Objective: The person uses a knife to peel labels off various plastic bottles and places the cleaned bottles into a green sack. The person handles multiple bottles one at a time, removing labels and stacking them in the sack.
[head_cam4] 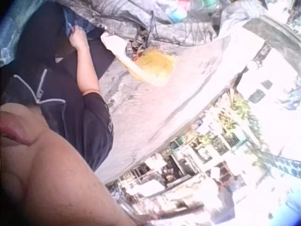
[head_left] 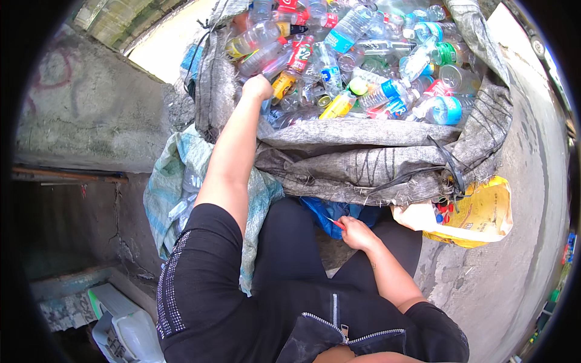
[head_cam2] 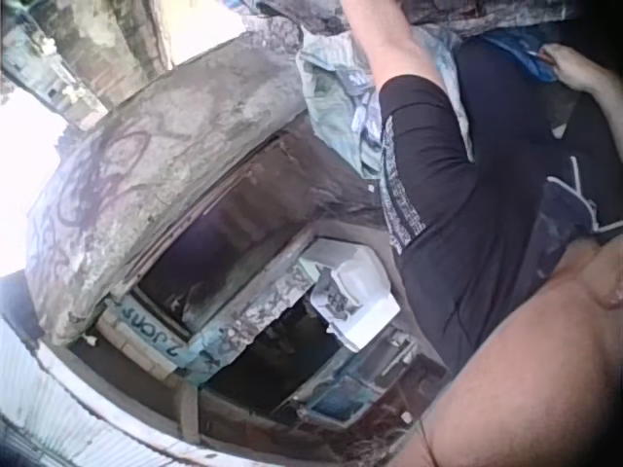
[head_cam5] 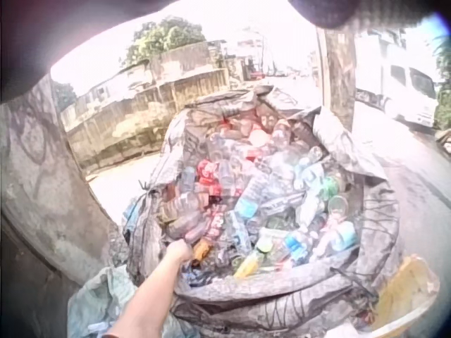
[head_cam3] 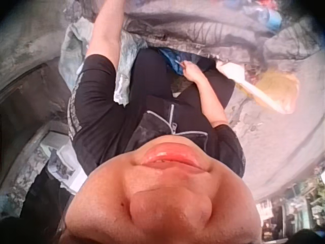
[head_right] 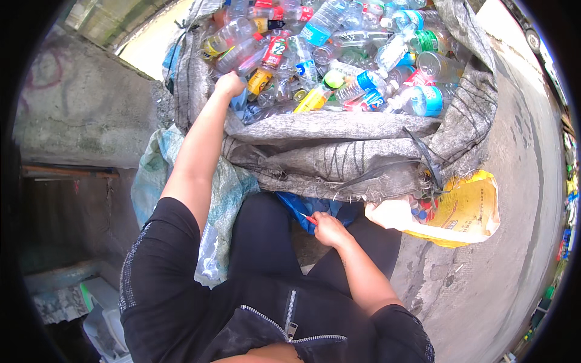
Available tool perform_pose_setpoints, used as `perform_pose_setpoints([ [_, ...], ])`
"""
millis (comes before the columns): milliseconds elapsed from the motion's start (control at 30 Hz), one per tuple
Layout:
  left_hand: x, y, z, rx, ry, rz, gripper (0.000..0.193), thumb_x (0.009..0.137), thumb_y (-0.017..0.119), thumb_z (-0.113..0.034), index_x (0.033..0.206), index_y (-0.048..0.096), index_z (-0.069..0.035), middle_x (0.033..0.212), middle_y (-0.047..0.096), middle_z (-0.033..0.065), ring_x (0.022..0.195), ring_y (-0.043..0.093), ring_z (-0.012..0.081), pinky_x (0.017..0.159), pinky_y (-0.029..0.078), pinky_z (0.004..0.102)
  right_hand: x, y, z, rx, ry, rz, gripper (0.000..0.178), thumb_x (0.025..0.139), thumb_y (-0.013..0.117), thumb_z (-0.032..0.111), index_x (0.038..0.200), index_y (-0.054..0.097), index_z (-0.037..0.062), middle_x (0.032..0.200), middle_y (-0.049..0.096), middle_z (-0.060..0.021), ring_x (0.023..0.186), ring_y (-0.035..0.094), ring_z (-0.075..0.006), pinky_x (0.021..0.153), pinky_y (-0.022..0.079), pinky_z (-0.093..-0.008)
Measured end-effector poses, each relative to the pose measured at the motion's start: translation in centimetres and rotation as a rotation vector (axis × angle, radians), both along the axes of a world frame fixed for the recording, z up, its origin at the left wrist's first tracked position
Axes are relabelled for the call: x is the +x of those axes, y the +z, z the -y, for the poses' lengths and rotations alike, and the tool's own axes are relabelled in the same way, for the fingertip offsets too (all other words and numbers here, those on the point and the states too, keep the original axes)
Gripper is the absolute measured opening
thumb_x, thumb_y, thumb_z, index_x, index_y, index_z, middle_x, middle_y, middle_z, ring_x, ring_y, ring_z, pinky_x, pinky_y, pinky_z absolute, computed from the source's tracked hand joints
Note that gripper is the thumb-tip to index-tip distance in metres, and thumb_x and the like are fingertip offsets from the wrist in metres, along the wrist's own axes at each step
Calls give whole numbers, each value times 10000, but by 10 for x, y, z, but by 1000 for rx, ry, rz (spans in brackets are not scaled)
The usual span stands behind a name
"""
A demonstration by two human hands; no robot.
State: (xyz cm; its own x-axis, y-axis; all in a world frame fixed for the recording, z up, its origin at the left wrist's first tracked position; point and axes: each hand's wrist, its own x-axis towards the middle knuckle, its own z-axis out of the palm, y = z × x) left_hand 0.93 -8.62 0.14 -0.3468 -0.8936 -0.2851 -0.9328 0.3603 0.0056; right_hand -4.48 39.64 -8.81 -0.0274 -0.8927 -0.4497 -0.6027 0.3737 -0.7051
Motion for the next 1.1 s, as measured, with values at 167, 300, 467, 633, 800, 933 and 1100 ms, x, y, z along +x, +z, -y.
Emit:
perform_pose_setpoints([
  [167, -3, -85, 37, 93, 157, 165, 1002, 659, 756, -367, 1453, 248, -27, 1352, 500, 183, 1224, 523, 251, 993, 439, 359, -16, 10, 15, 66, -52, 108, 280, 823, 519, 95, 1082, 549, -6, 986, 620, -242, 983, 587, -403, 843, 456, -465],
  [300, -15, -63, 15, 124, 186, -117, 1054, 621, 772, -355, 1458, 211, -43, 1330, 508, 186, 1161, 561, 266, 973, 449, 389, -21, 8, 15, 62, -67, 81, 242, 848, 526, 133, 1051, 568, 8, 940, 638, -239, 930, 600, -416, 813, 456, -494],
  [467, 14, -12, 8, 1193, 280, -1475, 658, 734, 611, -142, 1331, 384, 14, 1290, 531, 169, 1132, 553, 333, 986, 429, 458, -23, 13, 21, 143, -34, 88, 289, 828, 591, 205, 1067, 593, 41, 943, 648, -228, 932, 611, -398, 805, 466, -480],
  [633, 21, 70, -62, 1392, 14, -1817, 613, 776, 608, -217, 1323, 425, -9, 1347, 482, 196, 1190, 514, 355, 969, 443, 501, -21, 14, 20, 141, 2, 83, 318, 792, 678, 282, 970, 618, 26, 837, 645, -217, 840, 622, -388, 742, 468, -448],
  [800, 70, 107, -93, 1310, 52, -1920, 472, 829, 586, -290, 1212, 526, -20, 1112, 644, 122, 1004, 632, 264, 920, 485, 427, -17, 3, 9, 128, -45, 18, 358, 778, 705, 286, 998, 618, 17, 805, 661, -179, 771, 651, -321, 719, 488, -395],
  [933, 184, 132, -125, 758, 273, -1646, 492, 791, 639, -307, 1176, 543, -16, 1051, 663, 97, 932, 652, 216, 833, 525, 385, -14, -38, -4, 170, -75, 60, 296, 784, 705, 239, 956, 632, 8, 797, 658, -175, 752, 657, -290, 683, 497, -385],
  [1100, 371, 188, -210, -166, 493, -1187, 604, 693, 734, -298, 1241, 522, -158, 1012, 645, 52, 887, 630, 162, 762, 513, 343, -33, -60, -27, 223, -455, 408, 252, 849, 619, 89, 1089, 552, 53, 739, 589, -44, 544, 538, -129, 420, 403, -272],
])
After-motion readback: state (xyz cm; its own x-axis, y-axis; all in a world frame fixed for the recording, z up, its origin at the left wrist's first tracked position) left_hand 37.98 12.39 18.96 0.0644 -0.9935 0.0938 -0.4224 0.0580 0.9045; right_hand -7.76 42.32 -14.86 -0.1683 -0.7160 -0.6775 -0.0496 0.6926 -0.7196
